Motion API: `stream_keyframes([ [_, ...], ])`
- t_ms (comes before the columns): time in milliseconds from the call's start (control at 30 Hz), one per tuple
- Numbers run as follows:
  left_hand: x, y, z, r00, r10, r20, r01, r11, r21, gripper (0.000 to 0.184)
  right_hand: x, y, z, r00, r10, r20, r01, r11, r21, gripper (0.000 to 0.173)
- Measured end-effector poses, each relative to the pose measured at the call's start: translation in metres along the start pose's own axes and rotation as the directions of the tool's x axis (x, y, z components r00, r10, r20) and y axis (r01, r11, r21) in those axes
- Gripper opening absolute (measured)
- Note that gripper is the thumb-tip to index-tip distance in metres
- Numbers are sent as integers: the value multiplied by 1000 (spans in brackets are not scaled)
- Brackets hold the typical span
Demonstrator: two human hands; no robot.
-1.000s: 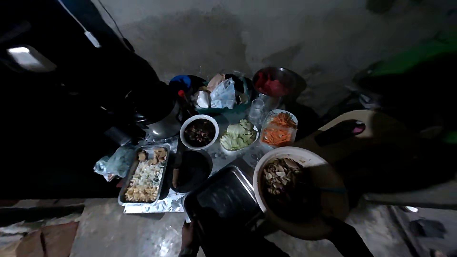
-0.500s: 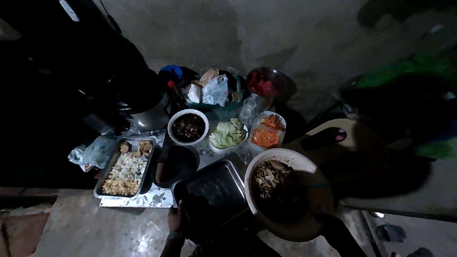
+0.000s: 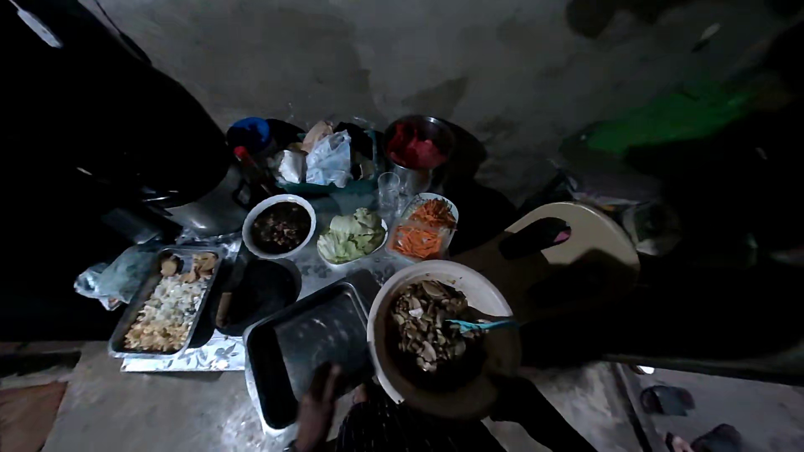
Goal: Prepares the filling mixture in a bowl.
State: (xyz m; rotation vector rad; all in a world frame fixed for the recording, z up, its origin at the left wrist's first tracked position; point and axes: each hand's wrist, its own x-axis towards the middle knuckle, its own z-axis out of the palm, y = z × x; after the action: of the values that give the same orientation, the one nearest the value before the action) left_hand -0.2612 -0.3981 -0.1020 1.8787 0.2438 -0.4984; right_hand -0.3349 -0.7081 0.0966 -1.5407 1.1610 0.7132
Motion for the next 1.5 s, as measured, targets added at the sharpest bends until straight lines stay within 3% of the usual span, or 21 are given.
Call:
stream_keyframes([
  [67, -9, 12, 44, 950, -107, 292, 164, 971, -177, 47, 13, 2, -19, 998, 48, 30, -40, 977, -210, 44],
  [133, -6, 17, 71, 898, -218, 383, 294, 944, -152, 48, 44, 34, -50, 976, -201, 85, 218, 876, -430, 48],
  [167, -2, 15, 79, 892, -269, 364, 319, 944, -84, 47, 69, 57, -67, 916, -390, 92, 376, 759, -531, 49],
  [233, 7, 10, 85, 895, -311, 319, 317, 948, 34, 45, 96, 61, -73, 802, -597, 27, 469, 600, -648, 45],
  [300, 12, 8, 90, 906, -302, 297, 295, 953, 69, 42, 139, 54, -57, 592, -806, -6, 507, 378, -775, 43],
  [333, 12, 10, 92, 911, -300, 284, 291, 954, 73, 42, 159, 48, -49, 599, -801, 24, 434, 299, -850, 46],
  [367, 11, 11, 93, 913, -306, 268, 300, 952, 67, 42, 176, 44, -40, 658, -752, 50, 363, 258, -895, 47],
  [433, 11, 14, 95, 914, -331, 236, 333, 942, 35, 43, 206, 44, -28, 720, -689, 83, 316, 219, -923, 42],
  [533, 14, 15, 99, 924, -337, 180, 339, 941, 20, 45, 199, 29, -42, 841, -487, 235, 414, 301, -859, 43],
  [567, 15, 17, 99, 925, -336, 180, 336, 941, 30, 46, 181, 13, -50, 897, -360, 258, 384, 342, -857, 45],
  [633, 18, 19, 99, 929, -324, 178, 325, 945, 22, 46, 151, -12, -62, 963, -233, 135, 213, 353, -911, 47],
  [700, 20, 20, 99, 936, -306, 173, 309, 951, 12, 45, 150, -24, -68, 949, -314, -12, 109, 367, -924, 48],
  [800, 24, 21, 97, 937, -283, 204, 292, 956, -16, 44, 167, -59, -46, 924, -383, -12, 132, 346, -929, 35],
  [933, 29, 16, 96, 932, -296, 211, 317, 946, -72, 43, 199, -75, 19, 880, -409, 240, 346, 207, -915, 32],
  [1067, 29, 10, 97, 935, -284, 214, 311, 945, -103, 40, 180, -61, 12, 822, -342, 455, 474, -31, -880, 23],
  [1200, 27, 10, 96, 933, -283, 221, 304, 951, -65, 43, 168, -84, -29, 885, -380, 269, 307, 43, -951, 26],
  [1300, 27, 12, 95, 928, -298, 225, 326, 941, -96, 43, 180, -89, -33, 921, -343, 184, 198, 5, -980, 24],
  [1400, 29, 8, 95, 921, -304, 244, 345, 926, -151, 43, 177, -48, -26, 947, -236, 216, 238, 69, -969, 29],
  [1500, 28, 10, 96, 918, -307, 251, 358, 914, -190, 42, 192, -9, -31, 899, -136, 417, 435, 161, -886, 40],
])
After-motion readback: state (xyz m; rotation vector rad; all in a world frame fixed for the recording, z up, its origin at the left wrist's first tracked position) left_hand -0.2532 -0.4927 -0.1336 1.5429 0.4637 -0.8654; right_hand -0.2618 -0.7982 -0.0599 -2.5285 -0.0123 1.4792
